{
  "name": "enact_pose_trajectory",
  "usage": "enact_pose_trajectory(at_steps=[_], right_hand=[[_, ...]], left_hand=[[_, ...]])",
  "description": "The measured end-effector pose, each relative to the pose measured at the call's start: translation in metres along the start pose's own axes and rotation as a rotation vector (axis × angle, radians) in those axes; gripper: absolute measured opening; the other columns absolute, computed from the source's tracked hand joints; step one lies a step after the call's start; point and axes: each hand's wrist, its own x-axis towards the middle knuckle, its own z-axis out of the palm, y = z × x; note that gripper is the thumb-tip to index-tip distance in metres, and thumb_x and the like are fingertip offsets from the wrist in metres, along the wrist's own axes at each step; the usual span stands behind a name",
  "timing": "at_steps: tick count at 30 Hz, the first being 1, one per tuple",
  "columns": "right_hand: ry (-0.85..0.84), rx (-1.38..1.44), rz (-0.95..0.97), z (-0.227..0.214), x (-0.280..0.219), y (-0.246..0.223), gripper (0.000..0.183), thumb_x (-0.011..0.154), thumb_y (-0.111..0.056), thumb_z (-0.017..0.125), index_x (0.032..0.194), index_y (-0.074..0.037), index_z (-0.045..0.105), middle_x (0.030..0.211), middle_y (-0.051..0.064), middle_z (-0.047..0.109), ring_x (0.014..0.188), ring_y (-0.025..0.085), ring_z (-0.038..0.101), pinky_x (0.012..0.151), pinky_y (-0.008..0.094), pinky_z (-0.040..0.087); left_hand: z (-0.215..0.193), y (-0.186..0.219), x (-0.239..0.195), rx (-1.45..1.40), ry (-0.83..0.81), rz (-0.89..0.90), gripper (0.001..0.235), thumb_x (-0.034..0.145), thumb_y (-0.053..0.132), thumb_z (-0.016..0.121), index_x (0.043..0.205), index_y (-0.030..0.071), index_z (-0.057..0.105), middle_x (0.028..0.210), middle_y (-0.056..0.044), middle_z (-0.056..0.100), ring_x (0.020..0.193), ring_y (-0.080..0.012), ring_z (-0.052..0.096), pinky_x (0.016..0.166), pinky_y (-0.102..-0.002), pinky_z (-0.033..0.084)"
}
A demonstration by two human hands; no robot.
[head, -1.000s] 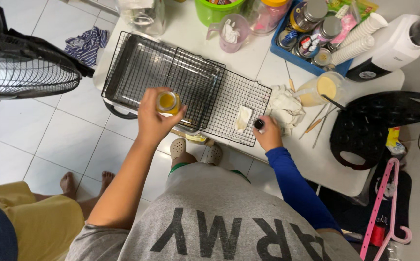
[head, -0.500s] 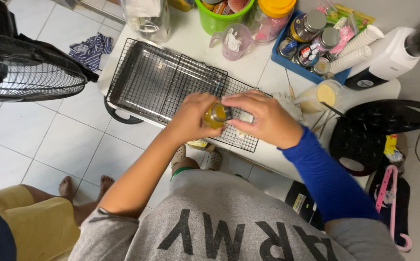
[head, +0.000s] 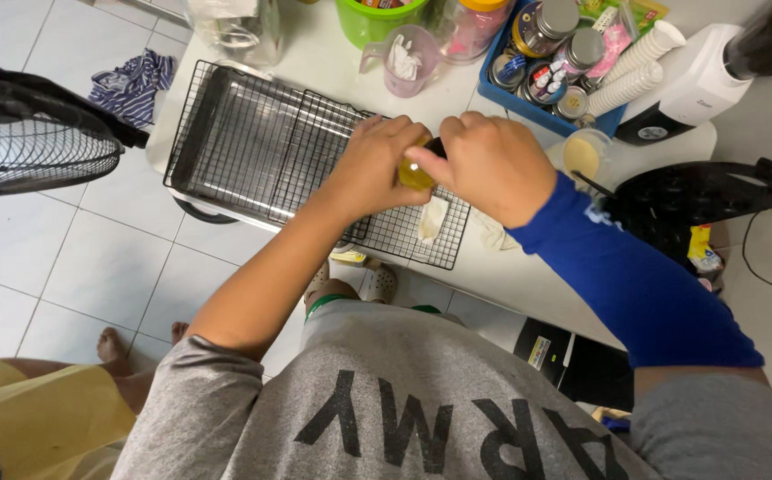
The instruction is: The person cleans a metal wire rack by applying oil from a bottle onto a white cloth and wiping the grid surface. They repeatedly rub the cloth over the wires, flip the rack to clean the underside, and continue wiping until the surface appears clean.
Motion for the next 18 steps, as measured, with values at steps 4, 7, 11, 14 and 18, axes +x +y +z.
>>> enact_pose_trajectory(at_steps=[4, 7, 11, 14, 18], right_hand=[[0.079, 0.121, -0.173, -0.011, -0.007, 0.018, 0.041, 0.094, -0.036, 0.072, 0.103, 0.003, 0.064, 0.086, 0.020, 0.065, 0.076, 0.038, 0.067, 0.067, 0.045, 0.055], [0.108, 0.244, -0.259, -0.010, -0.017, 0.033, 0.045, 0.087, -0.028, 0.071, 0.116, 0.006, 0.061, 0.086, 0.022, 0.064, 0.076, 0.039, 0.067, 0.066, 0.043, 0.054], [0.093, 0.200, -0.142, 0.017, -0.008, 0.049, 0.042, 0.093, -0.034, 0.075, 0.101, 0.004, 0.058, 0.083, 0.020, 0.065, 0.077, 0.039, 0.067, 0.067, 0.044, 0.054], [0.107, 0.216, -0.107, 0.035, -0.003, 0.061, 0.042, 0.093, -0.035, 0.076, 0.099, 0.002, 0.058, 0.083, 0.020, 0.066, 0.078, 0.039, 0.067, 0.068, 0.045, 0.054], [0.178, 0.186, -0.103, 0.047, 0.005, 0.077, 0.042, 0.092, -0.037, 0.076, 0.095, 0.001, 0.059, 0.081, 0.018, 0.066, 0.075, 0.037, 0.067, 0.067, 0.045, 0.055]], left_hand=[[0.005, -0.004, 0.013, -0.113, -0.040, -0.023, 0.060, 0.070, 0.027, 0.086, 0.119, 0.005, 0.060, 0.105, -0.014, 0.061, 0.105, -0.0359, 0.061, 0.091, -0.046, 0.052], [0.011, -0.007, 0.021, -0.102, -0.046, 0.026, 0.057, 0.069, 0.026, 0.087, 0.113, 0.005, 0.059, 0.105, -0.013, 0.061, 0.106, -0.0358, 0.061, 0.087, -0.045, 0.053], [0.027, -0.006, 0.031, -0.088, 0.012, -0.053, 0.055, 0.069, 0.024, 0.086, 0.115, 0.008, 0.060, 0.106, -0.012, 0.060, 0.107, -0.0355, 0.062, 0.087, -0.045, 0.053], [0.041, -0.012, 0.038, -0.095, 0.027, -0.083, 0.056, 0.069, 0.023, 0.086, 0.116, 0.007, 0.060, 0.107, -0.012, 0.060, 0.107, -0.0354, 0.061, 0.087, -0.045, 0.054], [0.054, -0.026, 0.052, -0.130, 0.054, -0.054, 0.059, 0.067, 0.022, 0.087, 0.117, 0.007, 0.059, 0.106, -0.014, 0.060, 0.107, -0.0371, 0.061, 0.087, -0.046, 0.053]])
